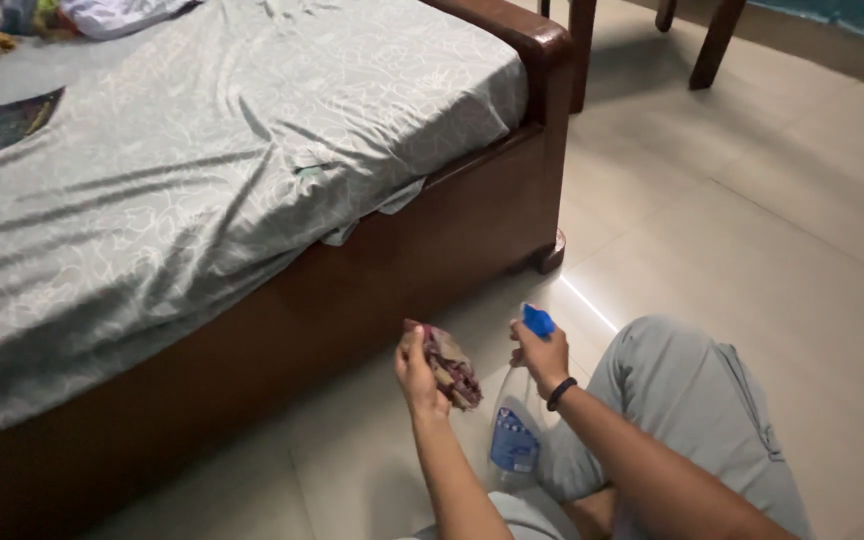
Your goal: The person wipes a wooden chair with a cloth, then moves to a wooden bed frame. They spray a cleaning solution onto the cloth and wipe the bed frame's side and corner sections repeatedly. The person sits on the floor throughout the bed cleaning process.
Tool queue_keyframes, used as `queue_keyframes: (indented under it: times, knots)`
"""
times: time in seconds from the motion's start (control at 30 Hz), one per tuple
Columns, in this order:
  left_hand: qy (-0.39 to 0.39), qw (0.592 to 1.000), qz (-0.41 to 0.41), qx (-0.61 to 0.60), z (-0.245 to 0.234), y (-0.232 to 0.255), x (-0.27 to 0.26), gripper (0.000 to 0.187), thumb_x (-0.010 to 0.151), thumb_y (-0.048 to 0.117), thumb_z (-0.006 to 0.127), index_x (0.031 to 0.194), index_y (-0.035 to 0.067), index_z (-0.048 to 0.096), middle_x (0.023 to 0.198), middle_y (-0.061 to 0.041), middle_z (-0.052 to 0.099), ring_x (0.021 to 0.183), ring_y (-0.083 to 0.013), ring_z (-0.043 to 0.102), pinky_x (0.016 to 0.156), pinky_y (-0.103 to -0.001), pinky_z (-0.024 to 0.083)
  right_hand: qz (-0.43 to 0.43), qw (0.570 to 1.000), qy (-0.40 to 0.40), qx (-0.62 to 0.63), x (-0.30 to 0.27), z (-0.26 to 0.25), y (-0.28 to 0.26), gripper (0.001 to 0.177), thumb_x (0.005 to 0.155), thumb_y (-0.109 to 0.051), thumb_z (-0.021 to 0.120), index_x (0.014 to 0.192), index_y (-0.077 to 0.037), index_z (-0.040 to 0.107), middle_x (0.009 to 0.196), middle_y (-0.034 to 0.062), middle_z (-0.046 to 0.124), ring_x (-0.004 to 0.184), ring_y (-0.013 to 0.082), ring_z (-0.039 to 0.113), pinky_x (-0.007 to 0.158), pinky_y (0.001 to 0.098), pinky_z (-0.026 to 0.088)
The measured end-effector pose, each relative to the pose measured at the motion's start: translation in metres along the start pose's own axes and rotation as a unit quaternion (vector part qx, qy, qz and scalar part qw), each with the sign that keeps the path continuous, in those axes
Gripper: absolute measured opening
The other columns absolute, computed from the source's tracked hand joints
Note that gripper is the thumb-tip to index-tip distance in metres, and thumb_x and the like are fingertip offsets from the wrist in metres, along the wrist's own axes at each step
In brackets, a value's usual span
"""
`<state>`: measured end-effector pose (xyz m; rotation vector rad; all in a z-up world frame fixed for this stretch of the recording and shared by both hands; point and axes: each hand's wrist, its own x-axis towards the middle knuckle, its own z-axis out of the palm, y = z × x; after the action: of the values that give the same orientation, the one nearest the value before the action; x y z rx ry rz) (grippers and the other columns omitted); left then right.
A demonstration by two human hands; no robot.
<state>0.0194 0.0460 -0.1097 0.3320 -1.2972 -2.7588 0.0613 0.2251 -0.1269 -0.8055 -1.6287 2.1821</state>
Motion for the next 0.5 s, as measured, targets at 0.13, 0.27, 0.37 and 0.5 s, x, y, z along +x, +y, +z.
queue_keyframes:
  times: [0.13, 0.27, 0.37, 0.5]
  knots:
    - [0.059, 0.998, -0.008, 0.022, -0.002, -0.001, 0.007, 0.034, 0.092, 0.029, 0.07, 0.116, 0.007, 0.06, 0.102, -0.007, 0.067, 0.089, -0.019, 0.069, 0.079, -0.034, 0.059, 0.007, 1.0, -0.019, -0.017, 0.008, 0.006, 0.01, 0.029, 0.086, -0.022, 0.072, 0.102, 0.002, 0.067, 0.075, 0.0082, 0.067, 0.054, 0.019, 0.062, 0.051, 0.0349, 0.055]
    - [0.058, 0.997, 0.008, 0.044, -0.002, 0.002, 0.008, 0.035, 0.093, 0.029, 0.07, 0.116, 0.005, 0.061, 0.103, -0.007, 0.067, 0.09, -0.0182, 0.068, 0.079, -0.033, 0.058, -0.013, 0.997, -0.069, -0.031, 0.014, 0.004, 0.013, 0.032, 0.09, -0.023, 0.072, 0.102, 0.006, 0.068, 0.074, 0.0124, 0.065, 0.056, 0.0185, 0.065, 0.053, 0.0344, 0.058]
    - [0.066, 0.996, 0.012, 0.058, 0.002, 0.004, 0.008, 0.035, 0.093, 0.028, 0.07, 0.117, 0.005, 0.061, 0.102, -0.007, 0.067, 0.09, -0.0184, 0.068, 0.079, -0.033, 0.058, -0.031, 0.993, -0.106, -0.029, 0.015, 0.003, 0.003, 0.032, 0.084, -0.023, 0.072, 0.108, -0.003, 0.065, 0.074, 0.0068, 0.066, 0.054, 0.0171, 0.062, 0.05, 0.0339, 0.056]
    - [0.08, 0.995, -0.01, 0.059, 0.007, 0.001, 0.009, 0.036, 0.092, 0.028, 0.07, 0.117, 0.004, 0.061, 0.099, -0.008, 0.067, 0.086, -0.021, 0.068, 0.075, -0.036, 0.058, 0.046, 0.983, -0.162, -0.071, 0.01, 0.007, -0.007, 0.029, 0.082, -0.025, 0.071, 0.108, -0.012, 0.065, 0.072, 0.007, 0.069, 0.049, 0.0198, 0.062, 0.048, 0.0344, 0.053]
